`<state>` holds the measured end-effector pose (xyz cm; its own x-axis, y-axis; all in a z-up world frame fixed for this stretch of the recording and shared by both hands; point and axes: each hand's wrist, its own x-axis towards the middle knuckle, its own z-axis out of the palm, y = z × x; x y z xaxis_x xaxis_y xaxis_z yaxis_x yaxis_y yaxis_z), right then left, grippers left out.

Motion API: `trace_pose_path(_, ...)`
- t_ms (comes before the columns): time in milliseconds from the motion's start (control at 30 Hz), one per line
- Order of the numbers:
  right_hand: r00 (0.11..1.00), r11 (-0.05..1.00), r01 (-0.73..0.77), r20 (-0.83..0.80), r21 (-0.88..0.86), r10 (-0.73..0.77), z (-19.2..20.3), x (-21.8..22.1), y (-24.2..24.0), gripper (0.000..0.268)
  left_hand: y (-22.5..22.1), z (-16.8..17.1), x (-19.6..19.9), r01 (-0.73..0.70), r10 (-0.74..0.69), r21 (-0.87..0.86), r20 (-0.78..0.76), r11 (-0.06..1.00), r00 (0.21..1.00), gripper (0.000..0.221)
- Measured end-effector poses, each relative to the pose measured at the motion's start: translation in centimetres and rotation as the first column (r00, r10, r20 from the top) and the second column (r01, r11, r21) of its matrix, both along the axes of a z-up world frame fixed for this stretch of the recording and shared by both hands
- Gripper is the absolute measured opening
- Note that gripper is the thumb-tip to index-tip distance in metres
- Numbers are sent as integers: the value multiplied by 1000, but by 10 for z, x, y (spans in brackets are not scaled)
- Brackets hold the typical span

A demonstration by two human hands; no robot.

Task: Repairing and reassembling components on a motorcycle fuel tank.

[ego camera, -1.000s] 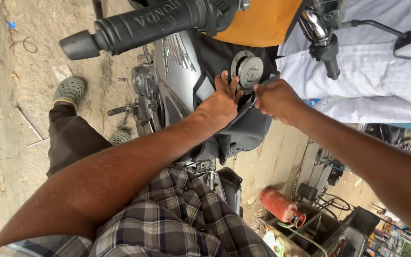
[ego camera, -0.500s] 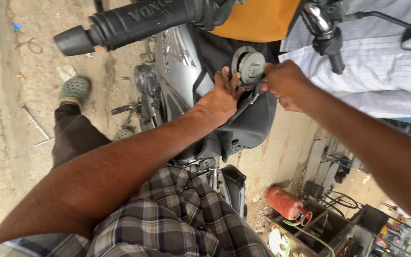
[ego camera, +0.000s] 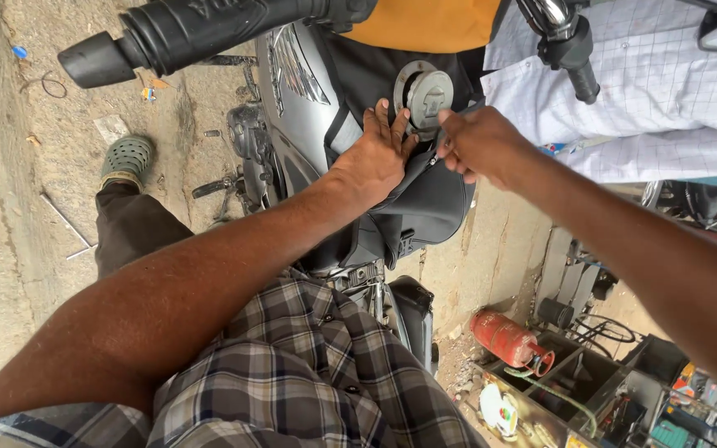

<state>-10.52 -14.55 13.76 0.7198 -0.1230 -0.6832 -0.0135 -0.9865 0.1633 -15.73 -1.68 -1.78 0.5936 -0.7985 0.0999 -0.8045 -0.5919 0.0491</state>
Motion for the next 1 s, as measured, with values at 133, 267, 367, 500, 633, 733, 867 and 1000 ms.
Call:
trace_pose_path(133,827,846,-532,192,-33,528,16,-4,-13,52,-4,-3,-1,5,-7,-39,-50,999,999,62)
trace_pose_path(267,315,378,-909,306,-175,899,-48,5,-87,40,-6,-13,-4,-53,49,-92,-45,994,998,59)
trace_pose_path(367,440,509,-847,336,-154,833,-64,22,-119,37,-4,-17,-1,-56,52,-113,-33,992,998,60)
trace_pose_path(500,559,614,-778,298,-134,774,-4,-2,-29,40,-2,-25,-3,-75,58,-211,-86,975,995,58)
trace_pose_path(633,630,683,-720,298,-123,718,0,-4,-19,46,30,-14,-5,-77,-6,-384,-210,920,978,51)
trace_pose_path(733,469,516,-852,312,-86,827,-18,1,-40,31,54,-16,-4,-73,-109,-452,-364,889,925,69)
trace_pose_path(867,585,623,-781,412,52,698,-6,0,-15,26,54,-24,21,-414,22,-487,-627,769,779,54)
trace_pose_path(1000,534,630,-772,625,85,570,-15,-42,12,38,40,16,70,-620,282,-210,-751,756,597,75)
